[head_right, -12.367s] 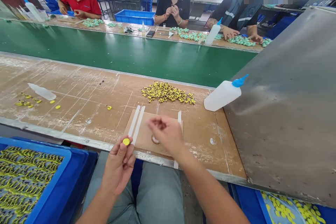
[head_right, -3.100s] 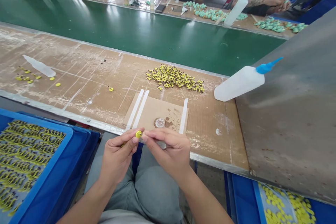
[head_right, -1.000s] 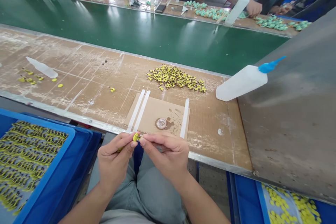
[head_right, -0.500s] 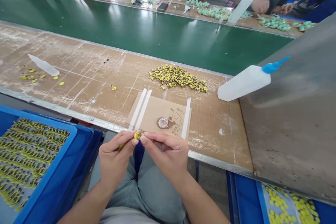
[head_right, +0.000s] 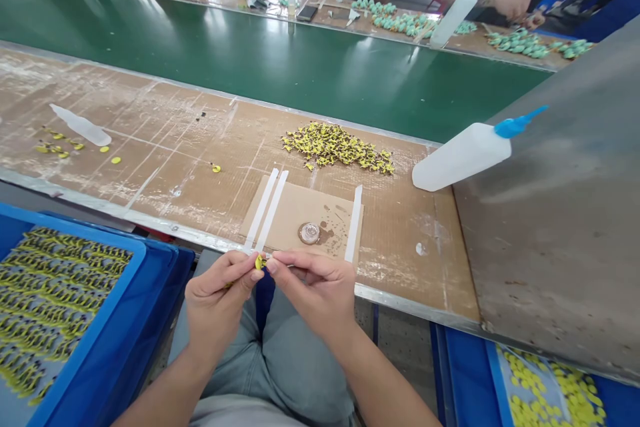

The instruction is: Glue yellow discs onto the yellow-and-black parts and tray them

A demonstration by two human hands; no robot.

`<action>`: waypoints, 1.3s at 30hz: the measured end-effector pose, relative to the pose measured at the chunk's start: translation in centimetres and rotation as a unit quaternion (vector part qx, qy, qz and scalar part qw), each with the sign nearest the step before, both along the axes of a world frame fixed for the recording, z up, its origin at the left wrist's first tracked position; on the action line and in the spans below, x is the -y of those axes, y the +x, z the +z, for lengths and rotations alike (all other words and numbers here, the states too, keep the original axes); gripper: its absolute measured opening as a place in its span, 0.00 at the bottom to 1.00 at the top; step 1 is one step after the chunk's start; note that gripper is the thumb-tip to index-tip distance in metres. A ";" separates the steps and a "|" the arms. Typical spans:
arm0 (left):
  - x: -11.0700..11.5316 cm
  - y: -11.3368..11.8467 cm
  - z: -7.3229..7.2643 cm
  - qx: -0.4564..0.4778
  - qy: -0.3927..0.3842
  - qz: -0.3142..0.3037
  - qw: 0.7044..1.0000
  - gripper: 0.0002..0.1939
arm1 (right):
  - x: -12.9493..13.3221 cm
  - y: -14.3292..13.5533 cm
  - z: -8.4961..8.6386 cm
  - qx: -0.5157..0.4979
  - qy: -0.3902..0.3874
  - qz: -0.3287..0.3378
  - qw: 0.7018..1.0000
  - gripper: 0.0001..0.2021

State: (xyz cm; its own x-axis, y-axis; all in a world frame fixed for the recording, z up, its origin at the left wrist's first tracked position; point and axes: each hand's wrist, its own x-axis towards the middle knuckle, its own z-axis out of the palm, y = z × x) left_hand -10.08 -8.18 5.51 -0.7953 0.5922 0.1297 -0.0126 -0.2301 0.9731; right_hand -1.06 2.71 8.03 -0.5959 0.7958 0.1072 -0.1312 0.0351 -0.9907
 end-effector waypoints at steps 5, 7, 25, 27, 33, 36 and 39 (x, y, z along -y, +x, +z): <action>0.3 -0.3 -0.2 0.037 -0.021 0.004 0.999 0.14 | 0.4 -0.7 -0.8 -0.001 -0.127 0.013 0.992 0.06; 0.5 -0.6 -0.1 0.058 -0.039 0.013 0.997 0.17 | 0.7 -1.2 -1.2 -0.013 -0.181 0.023 0.983 0.07; 5.0 -7.6 0.0 0.498 0.146 0.099 0.849 0.13 | -3.3 -18.4 -3.3 0.267 0.370 0.032 0.889 0.13; 5.5 -7.9 0.0 0.477 0.141 0.093 0.862 0.15 | -3.7 -19.9 -3.6 0.287 0.398 0.041 0.870 0.13; 6.3 -8.7 0.5 0.455 0.128 0.105 0.875 0.13 | -3.6 -21.4 -4.5 0.329 0.453 0.057 0.827 0.13; 6.1 -8.8 0.4 0.456 0.127 0.105 0.875 0.13 | -3.4 -20.9 -4.3 0.335 0.462 0.053 0.820 0.15; 5.7 -8.6 0.0 0.478 0.111 0.105 0.865 0.12 | -2.6 -18.9 -3.3 0.312 0.462 0.031 0.830 0.17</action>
State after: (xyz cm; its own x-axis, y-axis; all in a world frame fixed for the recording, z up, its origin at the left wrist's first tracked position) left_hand -18.72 -13.93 5.51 -0.6893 0.4674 -0.5536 -0.7221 -0.5048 0.4729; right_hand -19.95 5.35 4.72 -0.8020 0.5110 0.3094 0.3664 0.8298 -0.4209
